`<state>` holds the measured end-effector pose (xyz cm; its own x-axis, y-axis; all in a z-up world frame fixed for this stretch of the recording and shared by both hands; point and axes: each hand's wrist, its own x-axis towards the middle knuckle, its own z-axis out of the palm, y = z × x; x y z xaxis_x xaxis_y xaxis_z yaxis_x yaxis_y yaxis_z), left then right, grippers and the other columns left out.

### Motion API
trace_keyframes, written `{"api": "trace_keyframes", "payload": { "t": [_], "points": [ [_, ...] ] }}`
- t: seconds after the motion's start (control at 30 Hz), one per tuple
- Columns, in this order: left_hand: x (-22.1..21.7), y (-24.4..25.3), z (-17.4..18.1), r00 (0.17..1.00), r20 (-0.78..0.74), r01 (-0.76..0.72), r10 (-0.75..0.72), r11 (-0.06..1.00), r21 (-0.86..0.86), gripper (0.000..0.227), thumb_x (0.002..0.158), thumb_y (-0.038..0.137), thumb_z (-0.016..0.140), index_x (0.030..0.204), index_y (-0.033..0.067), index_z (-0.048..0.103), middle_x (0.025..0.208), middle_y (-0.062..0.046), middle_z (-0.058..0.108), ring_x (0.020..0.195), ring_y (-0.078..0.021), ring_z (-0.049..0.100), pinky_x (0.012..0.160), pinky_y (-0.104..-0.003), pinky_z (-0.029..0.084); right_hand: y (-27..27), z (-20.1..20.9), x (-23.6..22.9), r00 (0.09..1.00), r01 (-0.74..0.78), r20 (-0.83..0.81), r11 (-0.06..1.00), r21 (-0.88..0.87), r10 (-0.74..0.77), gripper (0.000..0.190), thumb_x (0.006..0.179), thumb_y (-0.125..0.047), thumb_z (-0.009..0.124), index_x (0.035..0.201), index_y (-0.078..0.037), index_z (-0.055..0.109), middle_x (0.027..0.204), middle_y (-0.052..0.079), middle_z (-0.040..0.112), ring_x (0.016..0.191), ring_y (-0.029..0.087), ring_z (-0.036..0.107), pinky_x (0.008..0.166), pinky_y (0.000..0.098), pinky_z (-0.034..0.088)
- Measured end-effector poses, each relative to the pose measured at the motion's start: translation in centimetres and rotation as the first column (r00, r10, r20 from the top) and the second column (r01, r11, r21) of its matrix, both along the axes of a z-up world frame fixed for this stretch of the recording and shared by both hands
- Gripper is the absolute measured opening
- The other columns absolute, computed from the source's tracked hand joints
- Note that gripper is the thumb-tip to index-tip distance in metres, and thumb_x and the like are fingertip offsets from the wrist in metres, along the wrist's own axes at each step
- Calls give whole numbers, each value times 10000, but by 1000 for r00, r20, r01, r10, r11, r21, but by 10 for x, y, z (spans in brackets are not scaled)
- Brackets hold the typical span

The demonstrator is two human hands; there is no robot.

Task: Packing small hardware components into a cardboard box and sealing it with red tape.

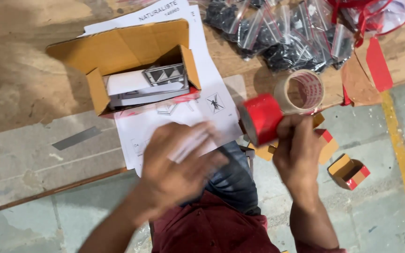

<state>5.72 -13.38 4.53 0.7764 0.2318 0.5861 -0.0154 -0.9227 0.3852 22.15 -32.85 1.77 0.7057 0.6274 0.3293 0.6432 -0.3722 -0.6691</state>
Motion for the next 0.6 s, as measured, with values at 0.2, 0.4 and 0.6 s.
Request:
{"api": "trace_keyframes", "payload": {
  "t": [0.2, 0.4, 0.6],
  "points": [
    [34, -79, -4, 959, -112, 197, -259, 899, -391, 393, 879, 179, 808, 1213, -2, 703, 1283, -98, 616, 1071, -286, 601, 920, -405, 538, -52, -34, -37, 998, 17, -67, 998, -62, -21, 338, 758, 215, 507, 1041, 45, 435, 832, 161, 602, 672, 303, 629, 615, 371, 531],
    [48, -100, -28, 933, -177, 183, -313, 837, -515, 230, 856, 76, 804, 1053, 55, 687, 1102, -63, 648, 987, -268, 623, 861, -401, 553, -82, -48, -43, 931, 26, -365, 1000, -6, -27, 331, 807, 172, 562, 1083, 37, 441, 932, 173, 658, 812, 260, 714, 710, 351, 583],
    [72, -92, -26, 960, -154, 75, -235, 742, -666, 175, 858, 10, 788, 917, 38, 626, 913, -69, 676, 833, -244, 664, 739, -367, 547, -104, -44, -31, 699, -56, -656, 936, 347, 284, 943, 789, -106, 832, 1507, -22, 227, 1239, 193, 653, 1165, 221, 671, 962, 363, 551]
  ]
}}
